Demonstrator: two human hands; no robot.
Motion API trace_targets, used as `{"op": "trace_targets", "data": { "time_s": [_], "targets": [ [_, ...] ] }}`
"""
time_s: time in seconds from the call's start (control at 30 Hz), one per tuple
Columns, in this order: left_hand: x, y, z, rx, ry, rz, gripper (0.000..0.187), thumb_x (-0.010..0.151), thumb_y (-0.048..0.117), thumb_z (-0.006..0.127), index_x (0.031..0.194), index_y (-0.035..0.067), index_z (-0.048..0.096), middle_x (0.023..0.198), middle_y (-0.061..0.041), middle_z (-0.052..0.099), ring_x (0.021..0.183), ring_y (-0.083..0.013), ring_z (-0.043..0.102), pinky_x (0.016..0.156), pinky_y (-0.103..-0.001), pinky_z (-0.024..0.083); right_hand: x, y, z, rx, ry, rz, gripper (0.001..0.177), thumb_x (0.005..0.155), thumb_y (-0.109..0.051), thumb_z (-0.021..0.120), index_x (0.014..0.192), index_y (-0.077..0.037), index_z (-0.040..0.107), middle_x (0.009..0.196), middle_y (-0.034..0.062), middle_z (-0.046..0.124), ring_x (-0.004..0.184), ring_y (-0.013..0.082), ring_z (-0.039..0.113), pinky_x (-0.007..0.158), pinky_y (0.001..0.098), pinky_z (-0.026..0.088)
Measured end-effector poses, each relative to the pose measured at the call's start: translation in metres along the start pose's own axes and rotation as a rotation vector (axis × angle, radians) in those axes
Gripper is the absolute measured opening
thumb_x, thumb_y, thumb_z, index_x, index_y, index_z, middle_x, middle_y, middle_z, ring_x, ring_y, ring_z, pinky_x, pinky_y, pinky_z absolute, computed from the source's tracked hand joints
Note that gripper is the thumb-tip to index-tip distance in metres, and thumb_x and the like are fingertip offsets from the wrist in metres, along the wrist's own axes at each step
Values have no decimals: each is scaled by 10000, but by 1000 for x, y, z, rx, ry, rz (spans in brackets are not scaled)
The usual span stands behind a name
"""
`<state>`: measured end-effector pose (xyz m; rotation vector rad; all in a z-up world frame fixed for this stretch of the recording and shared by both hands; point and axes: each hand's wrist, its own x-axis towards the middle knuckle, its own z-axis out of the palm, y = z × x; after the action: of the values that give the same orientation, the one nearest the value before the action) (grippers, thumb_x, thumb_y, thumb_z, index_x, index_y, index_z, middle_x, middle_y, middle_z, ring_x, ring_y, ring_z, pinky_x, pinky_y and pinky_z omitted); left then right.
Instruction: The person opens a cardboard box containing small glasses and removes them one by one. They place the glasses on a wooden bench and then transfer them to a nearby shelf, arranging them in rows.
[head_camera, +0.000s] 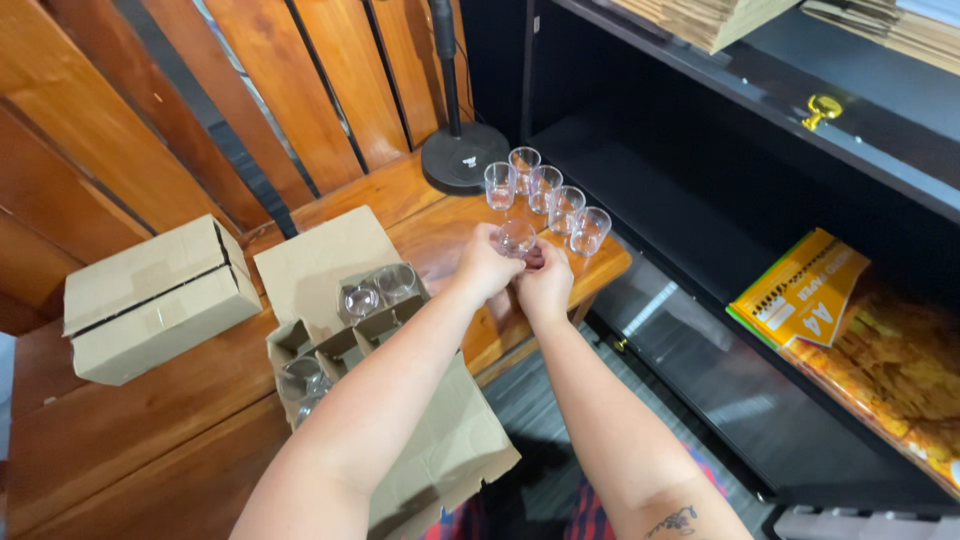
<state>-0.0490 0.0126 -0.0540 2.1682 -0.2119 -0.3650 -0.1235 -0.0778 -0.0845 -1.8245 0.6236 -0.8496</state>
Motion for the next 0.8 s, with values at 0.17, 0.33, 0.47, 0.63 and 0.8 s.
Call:
{"op": "trace_targets", "data": {
  "time_s": [0.17,0.33,0.47,0.63,0.8],
  "targets": [
    [1,25,-9,-25,-8,-26,725,663,261,825,1343,250,573,1266,-27,715,1303,-240,627,1102,-374,510,20,5,16,-32,21,15,485,705,-34,796,1184,-93,750,917,61,666,821,156,716,719,250,656],
    [26,29,0,-25,-5,-52,780,659,316,813,1397,279,564,1340,-35,681,1341,-238,598,1128,-364,491,39,14,31,-40,41,30,466,750,-77,805,1212,-100,747,910,54,650,783,134,709,717,234,641],
    [15,46,-6,-51,-29,-72,772,701,279,781,1439,244,556,1411,-95,643,1388,-277,560,1163,-388,464,41,9,30,-92,32,67,506,758,-102,808,1255,-159,731,933,10,628,815,115,722,798,239,630],
    [13,51,-6,-108,-15,-89,753,714,241,760,1442,223,569,1397,-120,652,1387,-285,563,1151,-391,476,44,16,37,-185,17,75,511,777,-193,823,1277,-232,725,870,-50,562,829,101,721,890,283,607],
    [15,54,-5,-138,-5,-100,805,676,236,770,1457,250,575,1365,-110,667,1358,-275,587,1126,-388,495,45,7,33,-234,-7,166,432,877,-395,750,1304,-361,698,842,-59,612,958,119,697,1016,310,547]
  ]
}}
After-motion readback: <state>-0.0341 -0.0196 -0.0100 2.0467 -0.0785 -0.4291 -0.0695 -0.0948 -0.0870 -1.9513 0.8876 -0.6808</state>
